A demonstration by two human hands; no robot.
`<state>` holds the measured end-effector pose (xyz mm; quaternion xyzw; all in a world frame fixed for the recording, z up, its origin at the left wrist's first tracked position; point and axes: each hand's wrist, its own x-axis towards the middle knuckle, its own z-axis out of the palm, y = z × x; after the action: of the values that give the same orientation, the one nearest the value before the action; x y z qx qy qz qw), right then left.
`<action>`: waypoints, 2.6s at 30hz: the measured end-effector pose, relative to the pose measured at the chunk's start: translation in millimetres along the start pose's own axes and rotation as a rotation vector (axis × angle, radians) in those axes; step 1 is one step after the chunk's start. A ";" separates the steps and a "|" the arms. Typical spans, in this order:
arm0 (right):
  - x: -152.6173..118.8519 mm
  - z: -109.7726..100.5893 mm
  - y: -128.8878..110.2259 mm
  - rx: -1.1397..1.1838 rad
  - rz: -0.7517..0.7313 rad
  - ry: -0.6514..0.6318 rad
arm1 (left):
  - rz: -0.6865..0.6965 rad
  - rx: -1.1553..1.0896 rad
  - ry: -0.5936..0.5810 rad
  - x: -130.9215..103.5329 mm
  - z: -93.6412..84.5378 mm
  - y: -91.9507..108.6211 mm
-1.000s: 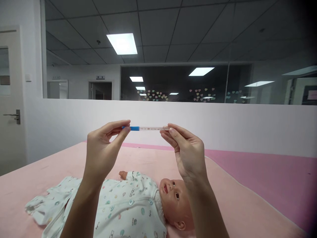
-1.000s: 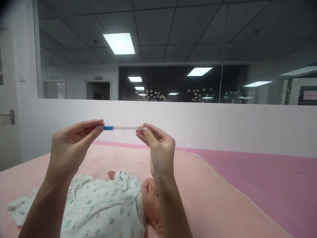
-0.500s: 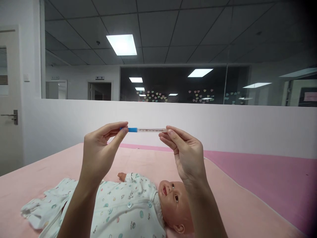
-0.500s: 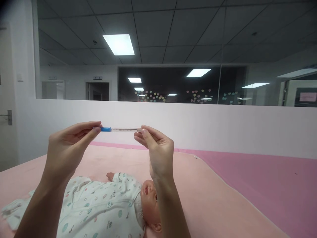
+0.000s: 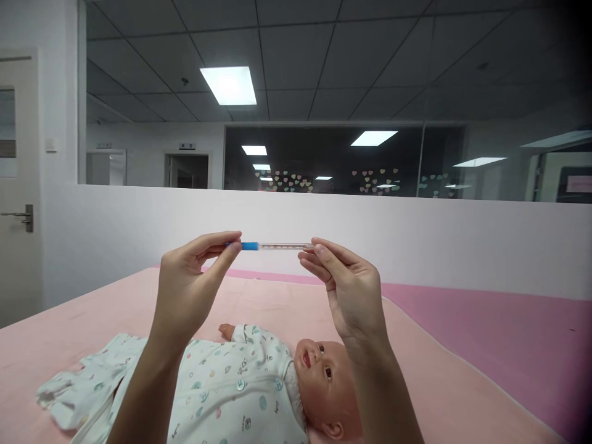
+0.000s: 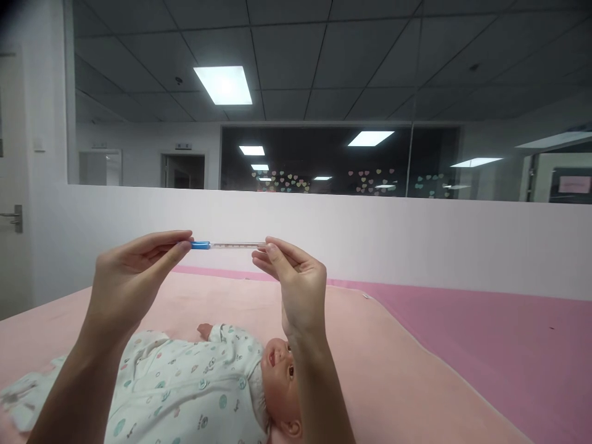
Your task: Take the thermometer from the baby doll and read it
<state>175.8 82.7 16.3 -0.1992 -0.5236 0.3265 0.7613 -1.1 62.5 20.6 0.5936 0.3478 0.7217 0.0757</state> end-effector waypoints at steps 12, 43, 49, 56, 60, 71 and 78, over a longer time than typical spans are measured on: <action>0.3 -0.7 -1.1 0.001 0.019 -0.005 | -0.026 0.004 -0.006 -0.7 0.2 1.7; -9.4 -3.0 -15.4 -0.136 -0.022 -0.137 | 0.012 0.027 -0.097 6.7 -0.3 -18.4; -16.2 2.7 -24.0 -0.182 -0.040 -0.194 | 0.016 0.042 -0.114 7.2 -1.1 -18.0; -22.4 4.3 -26.3 -0.239 -0.065 -0.226 | 0.007 0.073 -0.124 8.5 0.5 -21.2; -16.8 5.4 -16.4 -0.215 -0.095 -0.164 | 0.004 0.042 -0.111 8.3 2.5 -23.1; 9.2 -1.1 19.8 0.016 0.078 -0.062 | 0.032 0.031 -0.052 2.3 5.3 -14.3; 9.0 6.6 26.3 0.404 0.249 -0.124 | -0.004 0.024 -0.227 1.4 5.2 -12.1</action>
<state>164.2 107.4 7.9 -0.0856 -0.4647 0.5274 0.7061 -0.5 74.4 14.9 0.6718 0.3467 0.6454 0.1092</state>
